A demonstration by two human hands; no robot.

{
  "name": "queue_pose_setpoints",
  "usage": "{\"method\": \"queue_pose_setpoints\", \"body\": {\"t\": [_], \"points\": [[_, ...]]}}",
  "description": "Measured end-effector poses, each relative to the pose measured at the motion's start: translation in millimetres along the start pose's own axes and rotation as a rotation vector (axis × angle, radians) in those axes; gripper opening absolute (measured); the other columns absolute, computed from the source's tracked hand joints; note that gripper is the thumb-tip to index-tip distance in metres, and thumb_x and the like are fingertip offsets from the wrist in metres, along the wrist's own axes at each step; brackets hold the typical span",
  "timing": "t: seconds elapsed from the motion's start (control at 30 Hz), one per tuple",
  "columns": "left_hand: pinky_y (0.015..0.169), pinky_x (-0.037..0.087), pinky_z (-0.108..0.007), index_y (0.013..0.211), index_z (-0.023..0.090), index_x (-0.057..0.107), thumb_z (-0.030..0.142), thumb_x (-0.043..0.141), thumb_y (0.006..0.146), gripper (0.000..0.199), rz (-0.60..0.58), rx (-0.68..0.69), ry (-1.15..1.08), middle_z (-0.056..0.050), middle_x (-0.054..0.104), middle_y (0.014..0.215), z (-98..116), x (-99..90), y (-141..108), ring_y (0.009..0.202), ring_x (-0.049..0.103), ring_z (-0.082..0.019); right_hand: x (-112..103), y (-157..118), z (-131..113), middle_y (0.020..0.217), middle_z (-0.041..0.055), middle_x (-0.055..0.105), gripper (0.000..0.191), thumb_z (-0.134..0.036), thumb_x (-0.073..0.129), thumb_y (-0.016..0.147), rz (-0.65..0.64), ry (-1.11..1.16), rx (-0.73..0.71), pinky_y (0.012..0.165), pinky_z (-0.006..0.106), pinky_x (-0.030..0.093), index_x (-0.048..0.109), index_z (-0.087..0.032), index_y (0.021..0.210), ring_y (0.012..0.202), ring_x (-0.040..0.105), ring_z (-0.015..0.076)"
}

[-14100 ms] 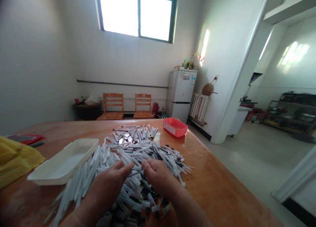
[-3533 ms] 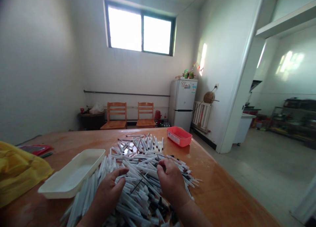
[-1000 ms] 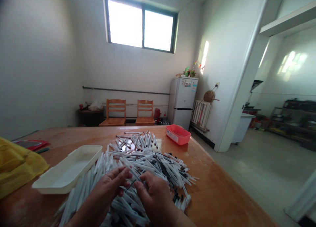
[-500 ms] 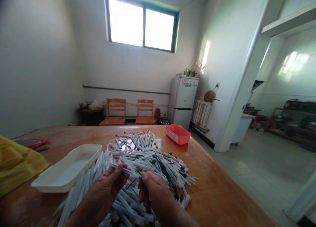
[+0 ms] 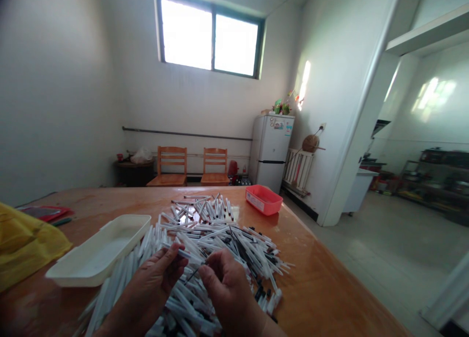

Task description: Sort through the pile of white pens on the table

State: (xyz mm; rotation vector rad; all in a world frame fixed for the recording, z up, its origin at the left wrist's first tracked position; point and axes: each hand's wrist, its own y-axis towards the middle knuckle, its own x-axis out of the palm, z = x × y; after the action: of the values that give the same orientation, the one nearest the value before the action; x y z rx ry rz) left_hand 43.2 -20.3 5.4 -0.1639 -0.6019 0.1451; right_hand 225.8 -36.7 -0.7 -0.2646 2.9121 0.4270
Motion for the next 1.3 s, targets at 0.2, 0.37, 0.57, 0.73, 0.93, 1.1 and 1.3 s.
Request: {"method": "queue_pose_setpoints", "body": {"t": [0.2,0.37,0.57,0.73,0.93,1.1,1.3], "points": [[0.068,0.056,-0.021,0.091,0.015,0.069,0.031,0.078,0.079,0.021,-0.013,-0.005,0.047,-0.003,0.068,0.079,-4.1,0.4,2.2,0.072,0.066,-0.012,0.4,5.5,9.8,0.061,-0.0038,0.054,0.039,-0.055,0.051,0.096,-0.076,0.100,0.122,0.043,0.020,0.034,0.054,-0.018,0.082,0.045,0.045,0.0078],[0.068,0.056,-0.022,0.089,0.015,0.069,0.031,0.080,0.076,0.023,-0.006,0.002,0.049,-0.003,0.068,0.081,-4.4,0.8,1.4,0.073,0.066,-0.013,1.5,5.7,7.8,0.072,-0.0019,0.060,0.039,-0.056,0.054,0.094,-0.061,0.175,0.137,0.043,0.019,0.035,0.053,-0.018,0.088,0.046,0.047,0.0070],[0.070,0.056,-0.022,0.090,0.016,0.069,0.031,0.080,0.076,0.023,-0.009,0.000,0.056,-0.003,0.068,0.082,-6.4,-2.1,2.8,0.074,0.066,-0.013,2.6,6.6,11.1,0.069,-0.0044,0.057,0.037,-0.053,0.066,0.087,-0.048,0.204,0.144,0.043,0.018,0.035,0.053,-0.018,0.087,0.047,0.047,0.0065],[0.070,0.056,-0.023,0.090,0.015,0.069,0.031,0.081,0.075,0.024,-0.012,0.018,0.053,-0.004,0.069,0.082,-7.3,-2.7,4.2,0.073,0.065,-0.013,3.2,7.5,11.6,0.064,-0.0020,0.061,0.042,-0.058,0.050,0.095,-0.122,0.265,0.224,0.038,0.018,0.025,0.053,-0.017,0.084,0.038,0.040,0.0051],[0.069,0.056,-0.023,0.088,0.015,0.070,0.030,0.084,0.072,0.026,0.004,0.027,0.050,-0.003,0.069,0.081,-5.4,0.2,1.9,0.072,0.066,-0.012,4.1,8.4,8.8,0.073,-0.0020,0.063,0.040,-0.057,0.056,0.091,-0.096,0.351,0.225,0.040,0.018,0.027,0.051,-0.018,0.090,0.041,0.042,0.0045],[0.070,0.055,-0.023,0.089,0.015,0.070,0.034,0.083,0.072,0.029,0.003,0.028,0.066,-0.003,0.069,0.080,-5.8,0.8,1.8,0.072,0.065,-0.012,2.6,7.7,6.9,0.067,-0.0039,0.059,0.030,-0.047,0.059,0.090,-0.103,0.232,0.233,0.042,0.019,0.028,0.051,-0.018,0.086,0.042,0.042,0.0063],[0.068,0.054,-0.023,0.086,0.015,0.068,0.035,0.084,0.071,0.030,0.051,0.032,0.081,-0.002,0.068,0.077,-7.6,1.4,1.2,0.071,0.064,-0.012,-0.6,5.8,5.6,0.068,-0.0044,0.049,0.014,-0.028,0.063,0.087,0.008,-0.121,0.009,0.057,0.024,0.036,0.053,-0.019,0.081,0.062,0.045,0.0112]]}}
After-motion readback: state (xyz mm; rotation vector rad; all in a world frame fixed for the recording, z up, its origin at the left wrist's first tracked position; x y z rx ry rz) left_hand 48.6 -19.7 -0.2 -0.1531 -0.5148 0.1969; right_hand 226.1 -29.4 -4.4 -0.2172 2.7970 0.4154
